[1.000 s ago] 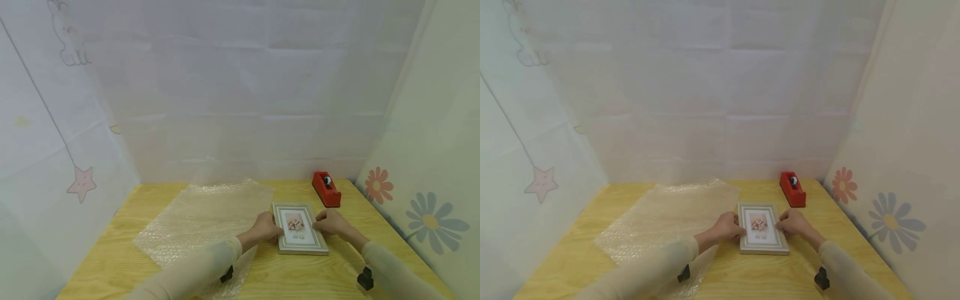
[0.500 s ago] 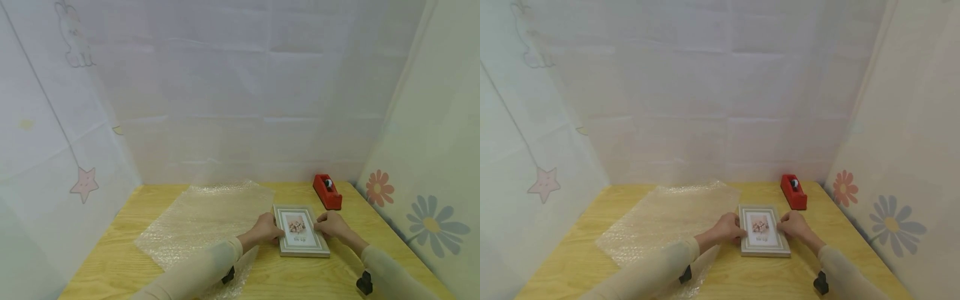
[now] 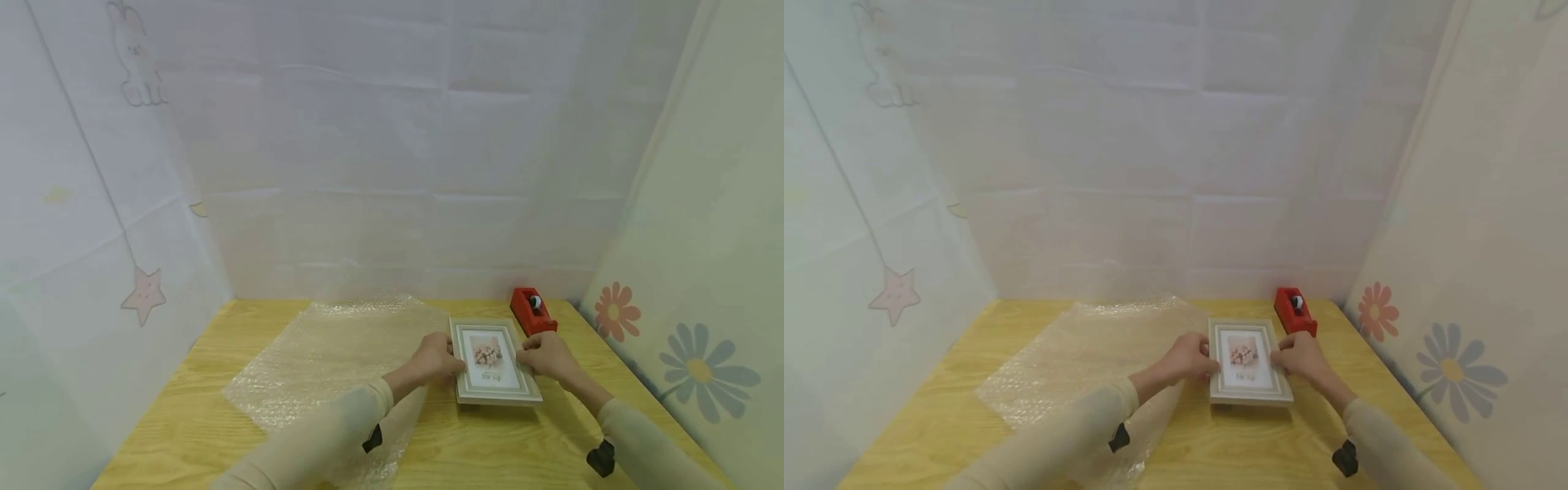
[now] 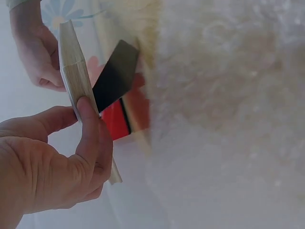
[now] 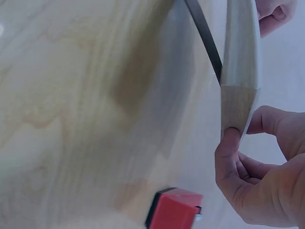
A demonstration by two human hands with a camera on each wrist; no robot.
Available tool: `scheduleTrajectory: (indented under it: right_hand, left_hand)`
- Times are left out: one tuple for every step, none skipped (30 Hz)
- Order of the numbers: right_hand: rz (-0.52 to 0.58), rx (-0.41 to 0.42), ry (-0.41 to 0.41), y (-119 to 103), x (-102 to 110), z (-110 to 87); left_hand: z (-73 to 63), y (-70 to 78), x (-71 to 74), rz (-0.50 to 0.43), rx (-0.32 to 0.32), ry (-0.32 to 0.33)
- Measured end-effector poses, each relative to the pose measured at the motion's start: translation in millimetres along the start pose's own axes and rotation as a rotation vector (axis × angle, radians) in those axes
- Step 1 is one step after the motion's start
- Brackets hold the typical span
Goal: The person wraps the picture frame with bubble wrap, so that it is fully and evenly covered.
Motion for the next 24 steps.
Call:
scheduleTrajectory:
  right_hand:
    - [-0.001,0.015,0.009,-5.1,2.0,-0.8]
    - [-0.005,0.031,0.009,-10.4,3.5,-1.4]
    - [-0.001,0.042,0.01,-15.1,4.8,-1.9]
    - [0.004,0.049,0.009,-19.6,5.7,-2.4]
    - [0.01,0.049,0.011,-24.0,6.5,-2.8]
    - [0.012,0.058,0.009,-29.0,7.5,-3.2]
    - [0.017,0.065,0.007,-34.0,8.3,-3.3]
    - [0.022,0.069,0.01,-38.8,9.2,-2.9]
    - [0.03,0.074,0.013,-43.8,10.1,-2.6]
    - [0.038,0.079,0.014,-48.3,10.1,-2.0]
    - [0.041,0.088,0.009,-53.0,9.7,-1.5]
    - [0.046,0.092,0.006,-57.1,9.2,-0.9]
    - [0.047,0.094,0.005,-60.9,8.7,-0.3]
    - [0.045,0.094,0.006,-64.4,8.1,0.2]
    - [0.044,0.098,0.005,-68.5,7.5,0.4]
    - [0.04,0.1,0.003,-72.3,6.8,0.7]
    - [0.039,0.102,0.001,-75.9,5.7,1.2]
    - [0.043,0.099,0.005,-79.4,4.8,2.0]
    - [0.046,0.101,0.005,-83.3,3.3,2.8]
    - [0.052,0.101,0.005,-87.4,1.5,3.7]
    - [0.063,0.101,0.002,-91.7,-0.7,4.9]
    - [0.074,0.1,-0.001,-95.7,-3.3,6.2]
    - [0.086,0.104,-0.009,-100.2,-6.2,7.4]
    - [0.096,0.105,-0.017,-105.0,-9.4,8.6]
  left_hand:
    - [-0.7,3.0,2.8,-0.012,0.001,0.001]
    - [-1.2,6.2,5.8,-0.021,-0.002,0.001]
    - [-1.8,9.5,9.2,-0.027,-0.005,0.002]
    - [-2.4,13.1,12.7,-0.031,-0.008,0.002]
    - [-3.2,17.7,16.6,-0.03,-0.017,0.005]
    - [-3.8,22.3,21.0,-0.027,-0.022,0.007]
    - [-4.5,27.1,25.4,-0.019,-0.033,0.01]
    - [-5.3,32.1,30.0,-0.008,-0.046,0.014]
    - [-6.6,37.3,34.7,0.005,-0.058,0.023]
    - [-7.5,41.3,39.1,0.019,-0.066,0.027]
    - [-8.2,44.6,43.3,0.039,-0.072,0.034]
    - [-9.0,47.4,47.5,0.056,-0.073,0.038]
    - [-10.1,50.0,51.5,0.079,-0.074,0.042]
    - [-11.3,52.1,55.4,0.104,-0.072,0.046]
    - [-12.6,54.3,59.1,0.124,-0.073,0.05]
    - [-13.7,56.0,63.1,0.142,-0.073,0.053]
    - [-14.9,57.5,66.9,0.157,-0.074,0.059]
    - [-16.7,59.2,71.0,0.167,-0.076,0.062]
    - [-18.5,61.0,75.1,0.171,-0.085,0.065]
    - [-20.9,62.8,79.6,0.172,-0.092,0.069]
    - [-23.6,64.4,84.1,0.166,-0.097,0.073]
    - [-26.4,65.6,89.0,0.169,-0.102,0.076]
    - [-29.4,66.7,93.8,0.171,-0.104,0.076]
    - [-33.0,68.5,98.8,0.165,-0.105,0.076]
Point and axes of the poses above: each hand's wrist, its own z-axis towards the middle knuckle, its own x-axis out of the back of the hand, y = z × x, the point moved 7 cm from there along z, towards the middle knuckle, and after that the axes turned 3 degrees about -x, right-handed, at the moved point
